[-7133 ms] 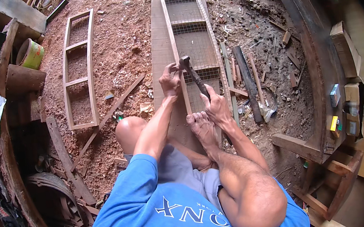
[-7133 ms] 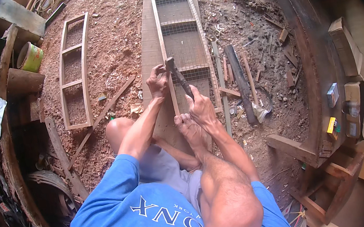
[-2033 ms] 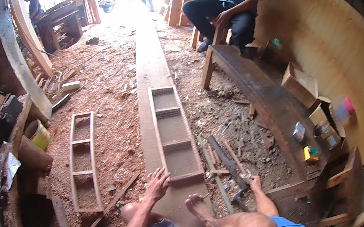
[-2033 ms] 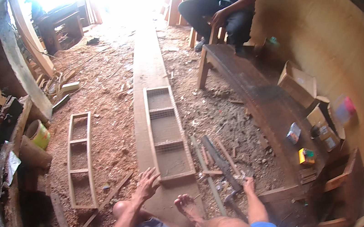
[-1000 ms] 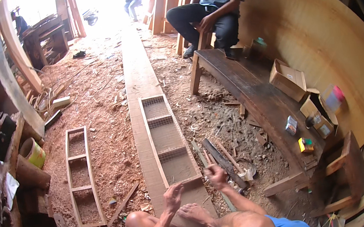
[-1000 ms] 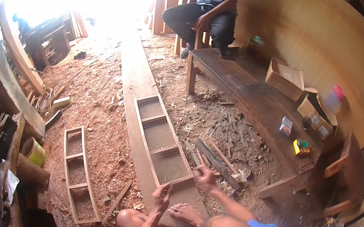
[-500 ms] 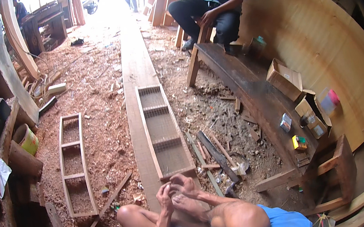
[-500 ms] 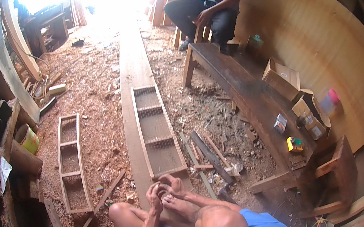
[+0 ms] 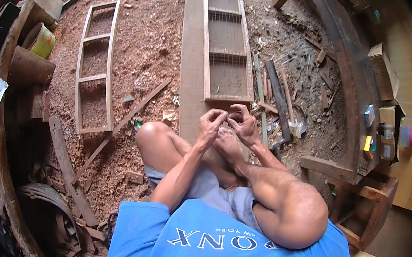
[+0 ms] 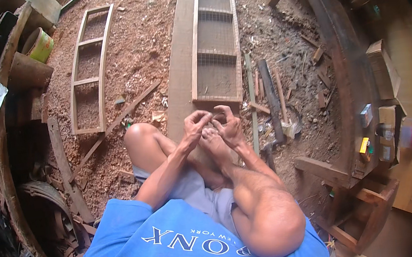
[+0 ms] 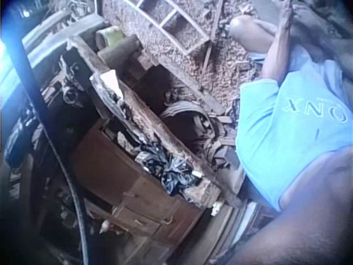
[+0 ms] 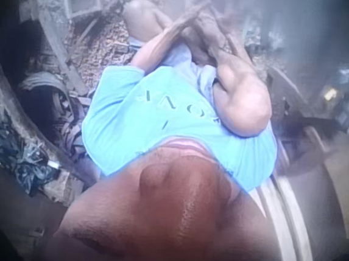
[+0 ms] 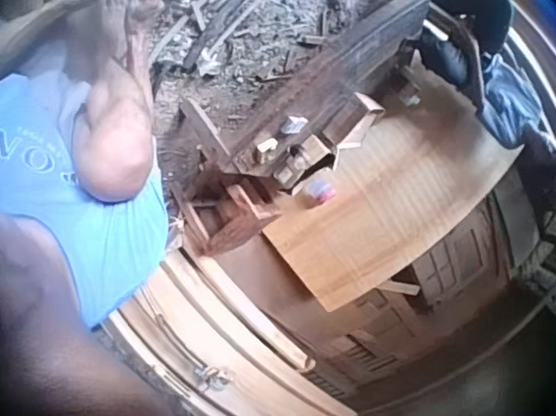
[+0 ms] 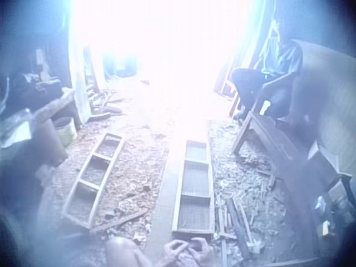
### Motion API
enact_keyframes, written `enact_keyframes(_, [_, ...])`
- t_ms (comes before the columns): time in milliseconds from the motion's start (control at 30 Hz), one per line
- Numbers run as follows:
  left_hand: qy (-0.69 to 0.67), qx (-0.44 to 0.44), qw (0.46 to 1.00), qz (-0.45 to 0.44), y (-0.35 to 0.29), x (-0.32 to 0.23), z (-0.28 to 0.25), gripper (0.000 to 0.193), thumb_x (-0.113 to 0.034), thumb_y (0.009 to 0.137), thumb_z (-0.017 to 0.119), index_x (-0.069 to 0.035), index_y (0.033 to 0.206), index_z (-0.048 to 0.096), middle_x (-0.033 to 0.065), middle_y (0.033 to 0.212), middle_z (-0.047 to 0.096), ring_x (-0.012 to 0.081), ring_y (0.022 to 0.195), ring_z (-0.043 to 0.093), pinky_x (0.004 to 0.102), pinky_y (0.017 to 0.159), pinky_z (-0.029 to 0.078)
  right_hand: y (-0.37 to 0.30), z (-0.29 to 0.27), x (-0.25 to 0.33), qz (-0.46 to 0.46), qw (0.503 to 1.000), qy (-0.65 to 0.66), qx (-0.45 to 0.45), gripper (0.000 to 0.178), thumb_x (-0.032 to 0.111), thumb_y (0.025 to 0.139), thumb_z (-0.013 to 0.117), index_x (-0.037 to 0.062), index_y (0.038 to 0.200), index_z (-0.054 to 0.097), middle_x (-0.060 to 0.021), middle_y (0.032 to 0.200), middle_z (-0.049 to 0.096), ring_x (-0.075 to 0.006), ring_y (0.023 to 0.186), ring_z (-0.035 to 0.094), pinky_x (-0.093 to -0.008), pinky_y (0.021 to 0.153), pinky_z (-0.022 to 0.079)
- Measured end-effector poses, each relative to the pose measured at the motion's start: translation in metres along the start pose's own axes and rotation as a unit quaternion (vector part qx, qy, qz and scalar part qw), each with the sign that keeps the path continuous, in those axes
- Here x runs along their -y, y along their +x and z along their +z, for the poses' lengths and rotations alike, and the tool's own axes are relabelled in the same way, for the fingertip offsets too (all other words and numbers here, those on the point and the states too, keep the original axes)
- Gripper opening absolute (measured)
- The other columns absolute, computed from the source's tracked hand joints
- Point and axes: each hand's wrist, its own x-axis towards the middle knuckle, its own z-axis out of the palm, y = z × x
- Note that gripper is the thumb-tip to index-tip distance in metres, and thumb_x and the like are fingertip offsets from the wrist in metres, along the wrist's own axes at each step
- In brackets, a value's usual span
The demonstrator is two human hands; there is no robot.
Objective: The person sits on the floor and assembles a rectangular wooden frame with wire mesh. They position the frame, insert thin wooden strips, and use a hammer to secure the components. The person repeatedly adjusts the frame and hammers nails into the wood.
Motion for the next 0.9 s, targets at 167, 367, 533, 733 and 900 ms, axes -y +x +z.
enact_keyframes(167, [0.054, -0.156, 0.975, 0.150, 0.031, -0.037, -0.033, 0.020, -0.022, 0.097, 0.068, -0.002, 0.097, 0.068, 0.0069, 0.085, 0.071, 0.0129, 0.076, 0.065, 0.0273, 0.071, 0.053, -0.038, -0.039, -0.039, 0.074, 0.994, -0.076, -0.036, 0.038, 0.015, 0.092, 0.071, 0.0107, 0.126, 0.057, -0.0138, 0.094, 0.074, -0.0236, 0.082, 0.073, -0.0330, 0.068, 0.062])
enact_keyframes(367, [0.095, -0.143, 0.974, 0.147, 0.077, -0.055, -0.054, 0.022, -0.017, 0.092, 0.074, 0.001, 0.103, 0.069, 0.0128, 0.091, 0.074, 0.0183, 0.080, 0.073, 0.0288, 0.072, 0.060, -0.124, -0.111, -0.097, 0.257, 0.935, -0.211, -0.123, 0.034, 0.016, 0.093, 0.068, 0.0082, 0.125, 0.057, -0.0101, 0.087, 0.070, -0.0205, 0.074, 0.070, -0.0311, 0.065, 0.061])
enact_keyframes(533, [0.113, -0.124, 0.979, 0.117, 0.080, -0.037, -0.054, 0.026, -0.023, 0.089, 0.078, 0.000, 0.101, 0.072, 0.0123, 0.093, 0.075, 0.0186, 0.082, 0.072, 0.0298, 0.074, 0.059, -0.172, -0.112, -0.120, 0.309, 0.913, -0.258, -0.065, 0.034, 0.016, 0.094, 0.068, 0.0069, 0.125, 0.056, -0.0084, 0.084, 0.068, -0.0187, 0.071, 0.068, -0.0303, 0.062, 0.060])
enact_keyframes(733, [0.226, -0.108, 0.962, 0.111, 0.086, -0.019, -0.050, 0.028, -0.030, 0.088, 0.078, -0.004, 0.099, 0.075, 0.0098, 0.093, 0.076, 0.0184, 0.084, 0.071, 0.0304, 0.074, 0.056, -0.187, -0.110, -0.127, 0.319, 0.917, -0.237, -0.045, 0.033, 0.016, 0.094, 0.067, 0.0054, 0.124, 0.056, -0.0064, 0.080, 0.065, -0.0166, 0.067, 0.066, -0.0294, 0.060, 0.059])
enact_keyframes(900, [0.293, -0.126, 0.936, 0.149, 0.087, -0.014, -0.050, 0.018, -0.019, 0.089, 0.074, -0.003, 0.096, 0.075, 0.0113, 0.090, 0.074, 0.0195, 0.080, 0.070, 0.0314, 0.072, 0.054, -0.187, -0.118, -0.120, 0.326, 0.926, -0.185, -0.030, 0.033, 0.017, 0.095, 0.066, 0.0041, 0.124, 0.056, -0.0047, 0.077, 0.063, -0.0148, 0.064, 0.064, -0.0287, 0.057, 0.058])
